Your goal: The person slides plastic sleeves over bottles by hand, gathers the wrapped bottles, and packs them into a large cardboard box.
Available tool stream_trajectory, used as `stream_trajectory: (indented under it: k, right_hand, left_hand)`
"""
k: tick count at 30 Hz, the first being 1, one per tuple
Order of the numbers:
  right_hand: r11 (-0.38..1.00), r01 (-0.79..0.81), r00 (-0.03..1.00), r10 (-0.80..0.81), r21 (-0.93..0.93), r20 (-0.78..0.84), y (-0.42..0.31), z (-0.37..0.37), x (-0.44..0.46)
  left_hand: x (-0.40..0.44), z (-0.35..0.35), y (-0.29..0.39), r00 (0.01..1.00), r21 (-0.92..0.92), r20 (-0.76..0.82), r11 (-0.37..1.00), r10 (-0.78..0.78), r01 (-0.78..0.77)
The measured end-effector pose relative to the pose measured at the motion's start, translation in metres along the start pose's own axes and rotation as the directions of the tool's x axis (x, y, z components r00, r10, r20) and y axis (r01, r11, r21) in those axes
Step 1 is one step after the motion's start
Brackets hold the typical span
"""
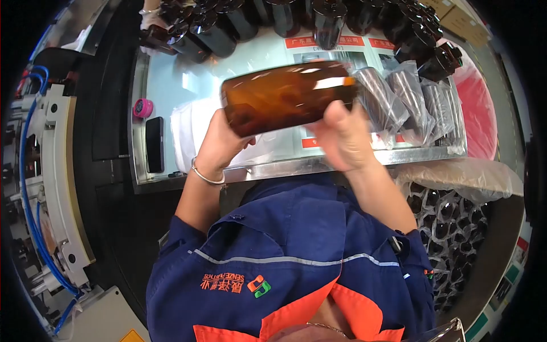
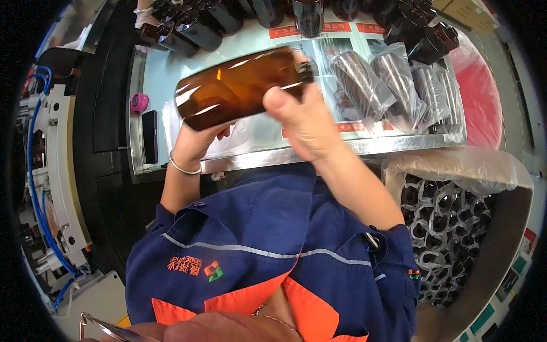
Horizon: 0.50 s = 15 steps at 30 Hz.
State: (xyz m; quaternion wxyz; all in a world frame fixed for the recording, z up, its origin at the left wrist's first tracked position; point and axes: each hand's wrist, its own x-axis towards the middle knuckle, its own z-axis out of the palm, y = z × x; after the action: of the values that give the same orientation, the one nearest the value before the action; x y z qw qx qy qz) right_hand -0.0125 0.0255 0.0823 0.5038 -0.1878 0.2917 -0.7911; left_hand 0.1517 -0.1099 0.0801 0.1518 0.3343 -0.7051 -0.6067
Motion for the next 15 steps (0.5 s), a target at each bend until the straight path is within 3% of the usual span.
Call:
stream_trajectory:
  k: [1,2,3,4,6,8,9,10,11,13,14,15]
  right_hand:
    - [0.993,-0.114,0.993,0.114,0.012,0.015,0.011,0.000,0.000]
    - [0.989,-0.133,0.991,0.131,0.061,0.032,0.021,-0.004,0.002]
    - [0.989,-0.123,0.992,0.124,0.076,-0.003,0.020,-0.003,0.004]
    - [0.989,-0.113,0.993,0.117,0.090,-0.037,0.018,-0.001,0.006]
    - [0.999,-0.035,0.994,0.038,0.030,-0.099,0.010,-0.006,0.006]
    - [0.999,-0.027,0.996,0.030,0.036,-0.089,0.001,-0.010,0.005]
    - [0.974,0.148,0.985,-0.161,-0.171,-0.063,0.002,-0.014,0.006]
    - [0.877,0.316,0.941,-0.339,-0.362,0.000,0.001,-0.017,0.006]
    - [0.839,0.316,0.941,-0.335,-0.443,0.037,-0.004,-0.017,0.002]
    - [0.592,0.452,0.880,-0.419,-0.667,0.224,-0.011,-0.016,-0.005]
    - [0.445,0.508,0.840,-0.445,-0.738,0.310,-0.015,-0.014,-0.007]
    - [0.387,0.595,0.777,-0.499,-0.704,0.383,-0.011,-0.015,-0.006]
  left_hand:
    - [-0.002,0.005,0.000,0.999,-0.118,-0.016,0.992,0.033,-0.035]
    - [-0.004,0.010,0.001,0.997,-0.235,-0.038,0.970,0.064,-0.071]
    - [-0.004,0.009,0.000,0.997,-0.232,-0.038,0.970,0.065,-0.072]
    - [-0.004,0.007,0.000,1.000,-0.304,-0.019,0.953,0.000,-0.006]
    - [-0.005,0.001,-0.003,0.998,-0.374,0.000,0.926,-0.061,0.056]
    - [-0.008,-0.005,-0.005,1.000,-0.616,-0.008,0.788,-0.002,-0.003]
    - [-0.010,-0.005,-0.005,0.999,-0.635,-0.023,0.772,0.022,-0.032]
    - [-0.012,-0.003,-0.004,0.999,-0.635,-0.022,0.772,0.023,-0.032]
    - [-0.013,-0.001,-0.004,0.995,-0.614,-0.002,0.785,0.101,-0.081]
    - [-0.014,0.004,-0.002,0.967,-0.549,0.054,0.817,0.247,-0.178]
    - [-0.015,0.006,0.001,0.942,-0.521,0.104,0.824,0.318,-0.221]
    - [-0.019,0.007,0.008,0.931,-0.470,0.191,0.862,0.311,-0.191]
